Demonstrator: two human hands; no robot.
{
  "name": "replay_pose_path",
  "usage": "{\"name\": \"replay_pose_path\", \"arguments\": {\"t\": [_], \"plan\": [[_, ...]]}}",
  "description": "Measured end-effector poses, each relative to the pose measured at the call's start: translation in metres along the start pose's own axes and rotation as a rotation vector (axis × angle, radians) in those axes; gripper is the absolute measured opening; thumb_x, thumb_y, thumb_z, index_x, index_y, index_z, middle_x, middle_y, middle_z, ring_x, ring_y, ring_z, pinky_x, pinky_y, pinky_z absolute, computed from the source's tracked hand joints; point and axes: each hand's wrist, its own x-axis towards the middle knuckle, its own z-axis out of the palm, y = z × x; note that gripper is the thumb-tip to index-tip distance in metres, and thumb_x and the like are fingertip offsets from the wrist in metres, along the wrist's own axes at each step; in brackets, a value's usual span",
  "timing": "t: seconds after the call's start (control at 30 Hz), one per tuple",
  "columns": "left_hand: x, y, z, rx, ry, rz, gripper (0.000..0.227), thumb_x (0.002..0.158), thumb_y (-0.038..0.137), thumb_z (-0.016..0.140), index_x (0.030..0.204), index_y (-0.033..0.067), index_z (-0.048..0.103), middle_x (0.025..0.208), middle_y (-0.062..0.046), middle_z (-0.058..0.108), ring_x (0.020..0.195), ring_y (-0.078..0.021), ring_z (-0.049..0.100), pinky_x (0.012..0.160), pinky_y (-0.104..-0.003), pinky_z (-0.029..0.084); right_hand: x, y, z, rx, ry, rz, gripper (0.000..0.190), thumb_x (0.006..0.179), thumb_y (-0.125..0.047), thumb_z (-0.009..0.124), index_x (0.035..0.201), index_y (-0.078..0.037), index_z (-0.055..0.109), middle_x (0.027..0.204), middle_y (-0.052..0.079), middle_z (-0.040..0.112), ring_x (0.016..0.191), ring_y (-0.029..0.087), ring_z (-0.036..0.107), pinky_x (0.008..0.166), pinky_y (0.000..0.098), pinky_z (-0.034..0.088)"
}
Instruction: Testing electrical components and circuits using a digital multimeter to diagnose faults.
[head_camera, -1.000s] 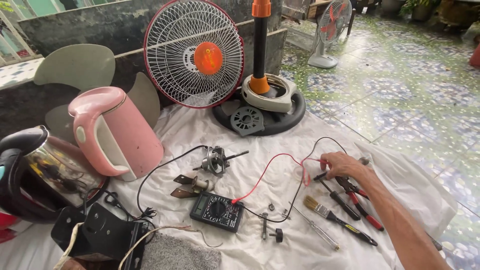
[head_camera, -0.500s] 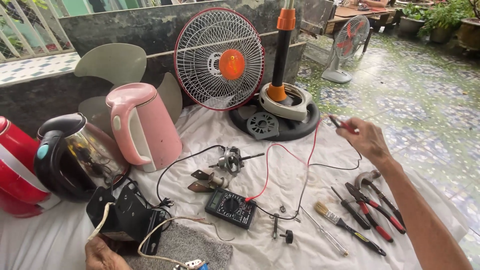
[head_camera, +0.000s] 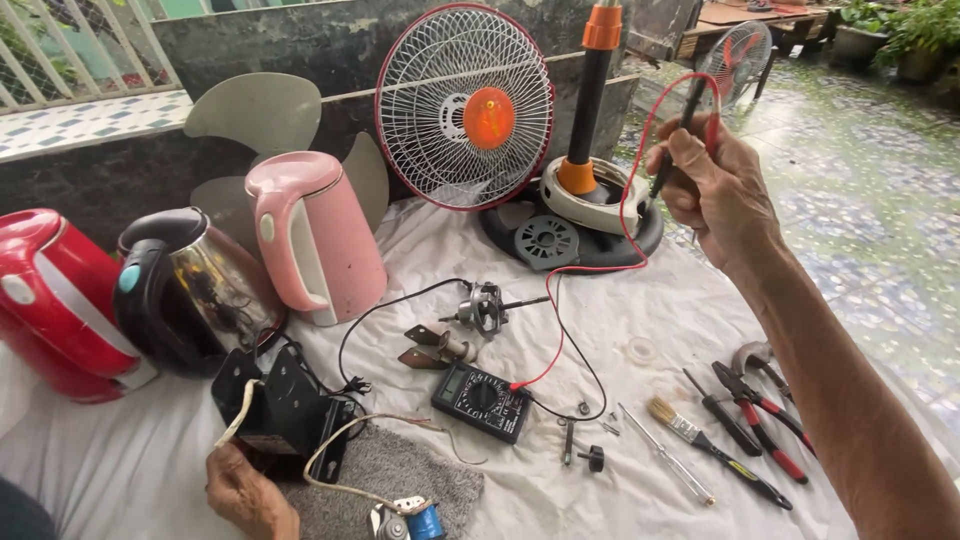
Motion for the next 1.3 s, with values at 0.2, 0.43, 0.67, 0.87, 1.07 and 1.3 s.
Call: {"name": "replay_pose_path", "arguments": {"t": [0.2, 0.43, 0.67, 0.87, 1.07, 1.3], "plan": [[0.002, -0.003, -0.001, -0.005, -0.006, 0.01, 0.061, 0.116, 0.058, 0.043, 0.101, 0.0021, 0.062, 0.084, -0.011, 0.057, 0.083, -0.0251, 0.05, 0.078, -0.041, 0.041, -0.039, 0.001, 0.066, 0.086, -0.204, 0.054, 0.011, 0.108, -0.02, 0.052, 0.111, -0.01, 0.053, 0.09, 0.002, 0.067, 0.047, 0.002, 0.038, 0.035, 0.0172, 0.026], [0.006, 0.002, 0.003, 0.062, 0.054, -0.115, 0.047, 0.112, 0.049, 0.047, 0.101, 0.0076, 0.067, 0.081, -0.015, 0.059, 0.081, -0.0296, 0.051, 0.076, -0.044, 0.041, -0.101, 0.15, 0.091, -0.791, -0.35, 0.116, 0.027, 0.099, -0.034, 0.067, 0.078, -0.016, 0.066, 0.064, -0.001, 0.053, 0.058, 0.014, 0.047, 0.059, 0.0315, 0.035], [0.005, 0.006, -0.004, -0.091, -0.036, -0.195, 0.052, 0.114, 0.056, 0.042, 0.113, 0.0105, 0.067, 0.106, -0.017, 0.07, 0.107, -0.0307, 0.066, 0.098, -0.047, 0.048, -0.164, 0.177, 0.12, -0.643, -0.179, 0.242, 0.068, 0.087, -0.032, 0.076, 0.15, -0.02, 0.053, 0.114, 0.014, 0.064, 0.082, 0.028, 0.066, 0.082, 0.042, 0.055], [0.006, 0.02, -0.003, -0.043, -0.017, -0.198, 0.063, 0.098, 0.068, 0.04, 0.091, 0.0112, 0.065, 0.068, -0.001, 0.052, 0.071, -0.0165, 0.049, 0.069, -0.033, 0.041, -0.202, 0.202, 0.158, -0.429, -0.259, 0.313, 0.046, 0.099, -0.017, 0.053, 0.145, -0.013, 0.06, 0.098, 0.005, 0.072, 0.08, 0.015, 0.055, 0.069, 0.0279, 0.044], [0.009, 0.026, -0.008, -0.108, -0.026, -0.309, 0.062, 0.094, 0.073, 0.041, 0.092, 0.0149, 0.063, 0.067, 0.005, 0.04, 0.065, -0.0108, 0.037, 0.063, -0.029, 0.034, -0.211, 0.182, 0.165, 0.06, -0.381, 0.494, 0.031, 0.098, -0.008, 0.056, 0.124, 0.003, 0.068, 0.089, 0.015, 0.075, 0.064, 0.018, 0.063, 0.053, 0.0289, 0.052], [0.007, 0.076, -0.049, 0.018, -0.18, -0.323, 0.036, 0.098, 0.046, 0.053, 0.108, 0.0169, 0.072, 0.098, -0.002, 0.075, 0.097, -0.0182, 0.066, 0.082, -0.031, 0.048, -0.216, 0.166, 0.158, 0.225, -0.421, 0.525, 0.033, 0.089, -0.021, 0.07, 0.113, 0.001, 0.076, 0.096, 0.022, 0.084, 0.091, 0.024, 0.074, 0.085, 0.0335, 0.056]]}}
